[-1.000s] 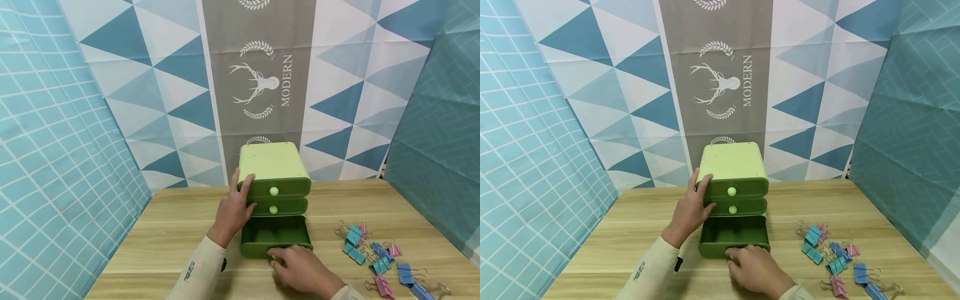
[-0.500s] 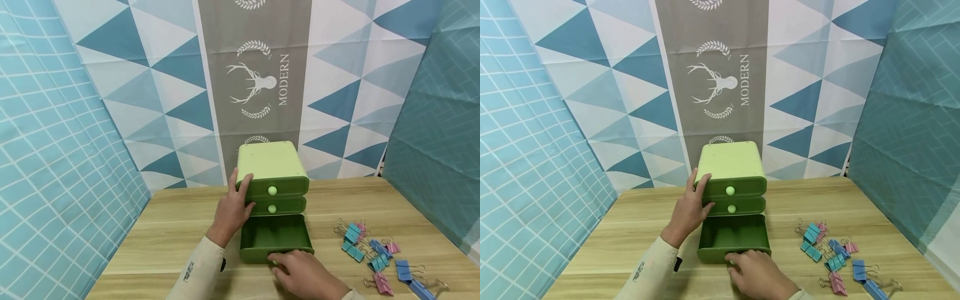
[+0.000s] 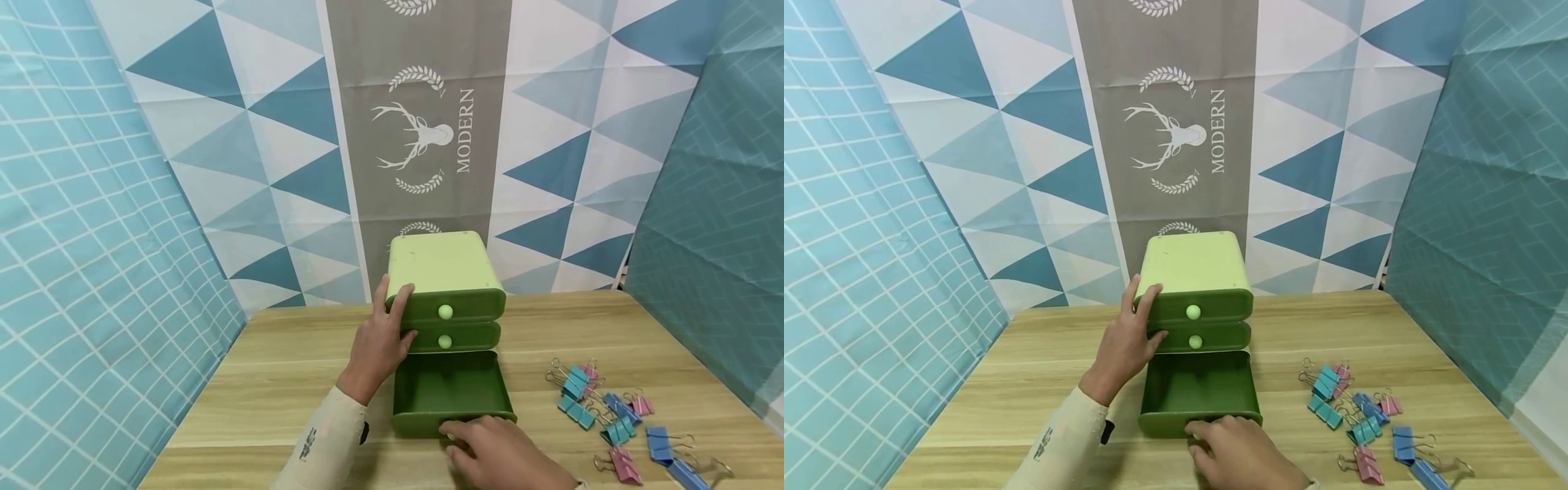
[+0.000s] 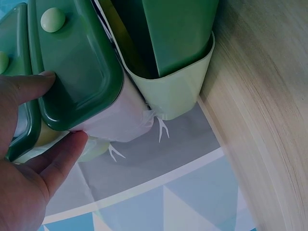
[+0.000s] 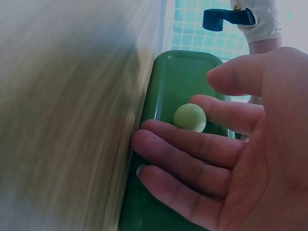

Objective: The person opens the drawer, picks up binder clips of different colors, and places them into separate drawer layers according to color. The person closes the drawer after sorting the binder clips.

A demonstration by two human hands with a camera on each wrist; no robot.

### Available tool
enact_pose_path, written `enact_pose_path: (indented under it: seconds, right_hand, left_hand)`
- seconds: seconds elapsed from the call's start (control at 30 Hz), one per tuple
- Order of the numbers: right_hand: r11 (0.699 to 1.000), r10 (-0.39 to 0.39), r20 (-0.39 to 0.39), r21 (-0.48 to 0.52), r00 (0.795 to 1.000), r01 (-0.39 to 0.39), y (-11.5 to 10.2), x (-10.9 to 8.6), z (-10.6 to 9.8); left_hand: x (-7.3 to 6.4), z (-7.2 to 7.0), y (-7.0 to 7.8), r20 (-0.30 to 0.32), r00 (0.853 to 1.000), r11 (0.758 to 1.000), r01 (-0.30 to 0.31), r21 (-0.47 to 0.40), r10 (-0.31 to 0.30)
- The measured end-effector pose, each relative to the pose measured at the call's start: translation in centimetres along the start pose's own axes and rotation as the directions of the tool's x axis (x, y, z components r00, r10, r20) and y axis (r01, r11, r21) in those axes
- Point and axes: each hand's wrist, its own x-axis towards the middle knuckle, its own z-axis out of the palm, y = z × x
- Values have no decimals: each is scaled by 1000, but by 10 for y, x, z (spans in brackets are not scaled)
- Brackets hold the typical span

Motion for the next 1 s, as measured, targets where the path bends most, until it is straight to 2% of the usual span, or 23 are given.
enact_pose_path:
  seconds: [0.4, 0.87, 1.0]
  right_hand:
    - [1000, 13, 32, -5, 999, -13, 1, -4, -1]
    - [999, -50, 32, 9, 998, 50, 0, -9, 1]
    - [994, -110, 31, 18, 993, 109, 4, -11, 2]
  left_hand:
    - [1, -1, 1, 2, 1000, 1000, 1, -5, -1]
    - [1, 0, 0, 3, 1000, 1000, 5, -15, -5]
    - [1, 0, 0, 6, 1000, 1000, 7, -19, -7]
